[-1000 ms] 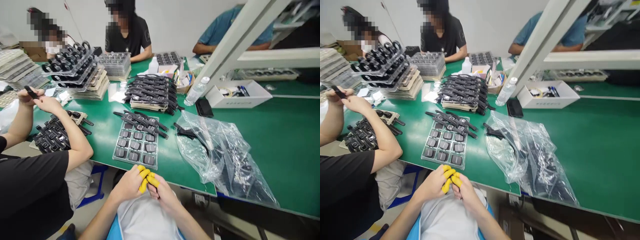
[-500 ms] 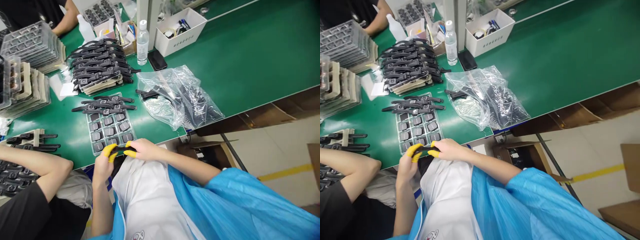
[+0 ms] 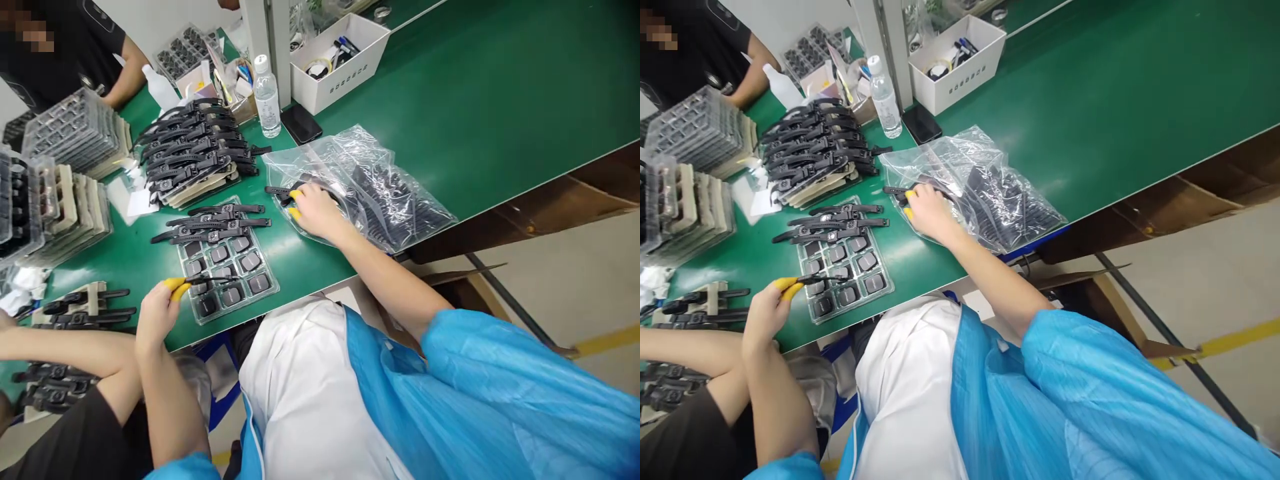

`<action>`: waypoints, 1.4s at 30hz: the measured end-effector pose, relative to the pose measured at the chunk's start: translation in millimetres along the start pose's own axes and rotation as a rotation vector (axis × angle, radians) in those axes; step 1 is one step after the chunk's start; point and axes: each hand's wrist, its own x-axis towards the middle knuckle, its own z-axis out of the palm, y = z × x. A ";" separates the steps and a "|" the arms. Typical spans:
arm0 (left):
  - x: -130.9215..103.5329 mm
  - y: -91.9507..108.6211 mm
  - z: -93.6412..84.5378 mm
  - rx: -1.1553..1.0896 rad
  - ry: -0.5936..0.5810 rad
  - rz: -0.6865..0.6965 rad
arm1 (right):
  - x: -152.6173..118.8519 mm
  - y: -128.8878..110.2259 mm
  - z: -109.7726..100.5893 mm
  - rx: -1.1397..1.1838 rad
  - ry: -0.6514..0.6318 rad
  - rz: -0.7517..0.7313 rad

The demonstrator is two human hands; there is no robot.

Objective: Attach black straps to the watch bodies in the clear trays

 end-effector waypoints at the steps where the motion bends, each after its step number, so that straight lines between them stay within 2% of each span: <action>1: 17.4 -5.7 -2.5 -0.025 -0.023 0.001 | 6.3 10.9 5.9 -0.016 0.025 0.027; 5: 77.9 -21.8 -1.3 -0.149 -0.154 -0.036 | 13.4 33.7 29.4 0.041 0.149 0.026; 8: 102.2 -30.2 5.6 -0.153 -0.219 -0.064 | 11.3 36.8 39.3 0.082 0.196 0.037; 11: 110.9 -35.9 10.6 -0.162 -0.244 -0.082 | 10.3 37.8 42.8 0.106 0.215 0.055; 16: 114.8 -36.2 9.9 -0.145 -0.201 -0.117 | 10.0 42.2 44.5 0.074 0.267 0.157; 21: 111.7 -28.1 7.6 -0.047 -0.088 -0.193 | 7.5 44.4 39.2 0.057 0.234 0.204; 24: 101.7 -7.8 10.6 0.028 0.042 -0.265 | 5.5 43.7 35.0 0.041 0.219 0.233; 26: 92.6 18.6 17.7 0.045 0.086 -0.242 | 4.8 43.5 33.3 0.033 0.218 0.246; 27: 87.7 35.5 23.0 0.045 0.085 -0.192 | 4.7 43.7 32.9 0.031 0.219 0.249; 30: 75.6 91.6 43.1 0.093 -0.014 0.165 | 5.0 44.6 33.1 0.059 0.220 0.240; 31: 73.4 108.6 49.6 0.127 -0.043 0.235 | 5.0 44.8 33.6 0.082 0.221 0.232; 33: 72.3 134.3 59.6 0.197 -0.085 0.285 | 4.3 44.7 35.5 0.144 0.239 0.211; 36: 76.2 149.5 65.7 0.257 -0.114 0.254 | 1.7 43.5 39.9 0.262 0.321 0.174; 42: 87.3 151.3 68.8 0.253 -0.116 0.218 | -0.8 39.1 42.3 0.397 0.484 0.077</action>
